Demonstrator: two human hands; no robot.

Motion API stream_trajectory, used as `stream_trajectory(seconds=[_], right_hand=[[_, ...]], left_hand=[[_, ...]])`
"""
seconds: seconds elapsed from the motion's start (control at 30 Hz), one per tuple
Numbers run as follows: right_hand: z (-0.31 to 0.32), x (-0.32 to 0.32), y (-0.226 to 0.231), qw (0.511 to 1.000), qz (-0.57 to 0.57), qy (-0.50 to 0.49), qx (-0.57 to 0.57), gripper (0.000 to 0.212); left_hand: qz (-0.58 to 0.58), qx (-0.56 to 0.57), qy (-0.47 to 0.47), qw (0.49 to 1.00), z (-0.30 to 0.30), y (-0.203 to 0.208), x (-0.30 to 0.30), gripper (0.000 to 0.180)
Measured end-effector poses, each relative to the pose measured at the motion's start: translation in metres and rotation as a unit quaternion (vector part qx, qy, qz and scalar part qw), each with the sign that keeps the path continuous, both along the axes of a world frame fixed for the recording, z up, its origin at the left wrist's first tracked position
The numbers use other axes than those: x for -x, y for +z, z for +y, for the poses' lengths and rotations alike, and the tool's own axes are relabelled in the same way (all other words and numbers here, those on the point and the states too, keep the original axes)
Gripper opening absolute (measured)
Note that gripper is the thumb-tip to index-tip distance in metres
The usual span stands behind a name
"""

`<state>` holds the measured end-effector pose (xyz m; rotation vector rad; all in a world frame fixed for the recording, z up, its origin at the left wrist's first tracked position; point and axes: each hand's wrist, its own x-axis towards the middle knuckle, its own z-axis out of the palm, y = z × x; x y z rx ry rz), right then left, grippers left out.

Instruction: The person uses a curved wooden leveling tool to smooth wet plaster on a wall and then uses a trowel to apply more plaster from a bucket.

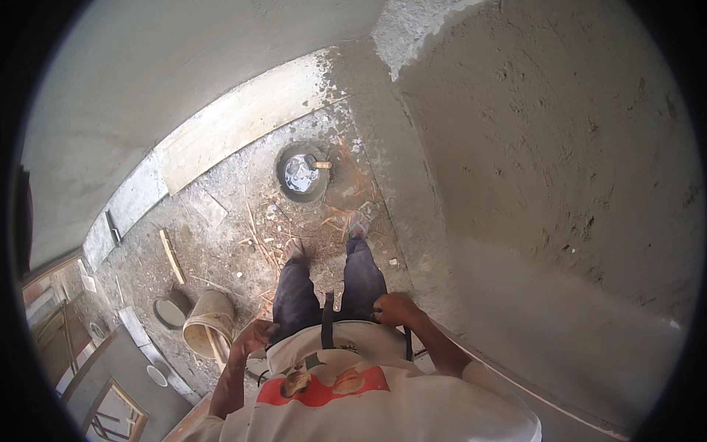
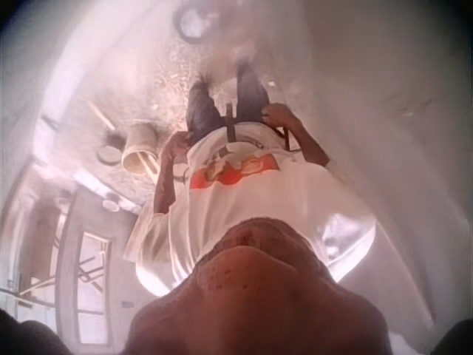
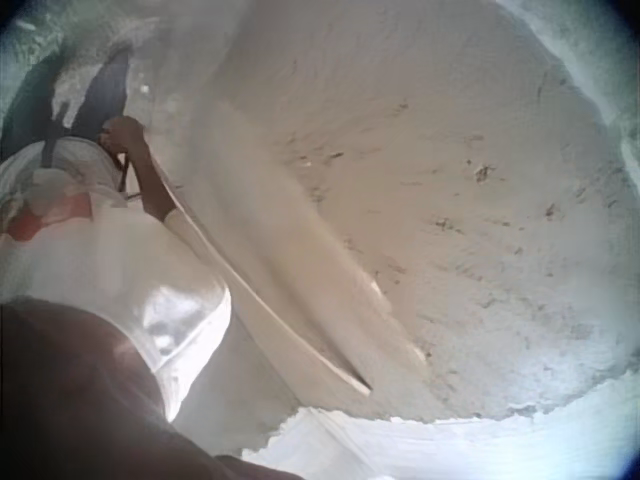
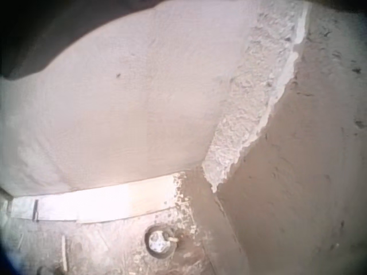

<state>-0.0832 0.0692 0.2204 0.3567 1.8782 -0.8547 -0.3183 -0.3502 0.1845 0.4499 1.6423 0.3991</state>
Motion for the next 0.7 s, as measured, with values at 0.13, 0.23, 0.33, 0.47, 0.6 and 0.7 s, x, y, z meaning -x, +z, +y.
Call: stream_trajectory(seconds=[0.13,0.23,0.33,0.47,0.6,0.7], right_hand=[[0.075,0.042,-0.131,0.979,0.068,-0.178,0.069,0.033],[0.111,0.108,-0.273,0.971,0.114,-0.211,-0.018,0.043],[0.143,0.192,-0.389,0.97,0.132,-0.194,-0.066,0.052],[0.149,0.271,-0.52,0.926,0.269,-0.163,-0.211,0.055],[0.149,0.329,-0.605,0.935,0.281,-0.087,-0.198,0.058],[0.141,0.351,-0.66,0.942,0.272,-0.014,-0.195,0.059]], left_hand=[[-0.156,0.142,0.088,0.973,0.051,-0.031,-0.016,0.039],[-0.057,0.094,0.199,0.974,0.114,-0.111,-0.012,0.034],[0.017,-0.016,0.425,0.905,0.163,-0.249,0.007,0.049],[0.081,-0.013,0.556,0.827,0.217,-0.448,0.035,0.074],[0.072,0.014,0.635,0.769,0.23,-0.587,0.056,0.093],[0.074,-0.046,0.674,0.734,0.246,-0.647,0.071,0.087]])
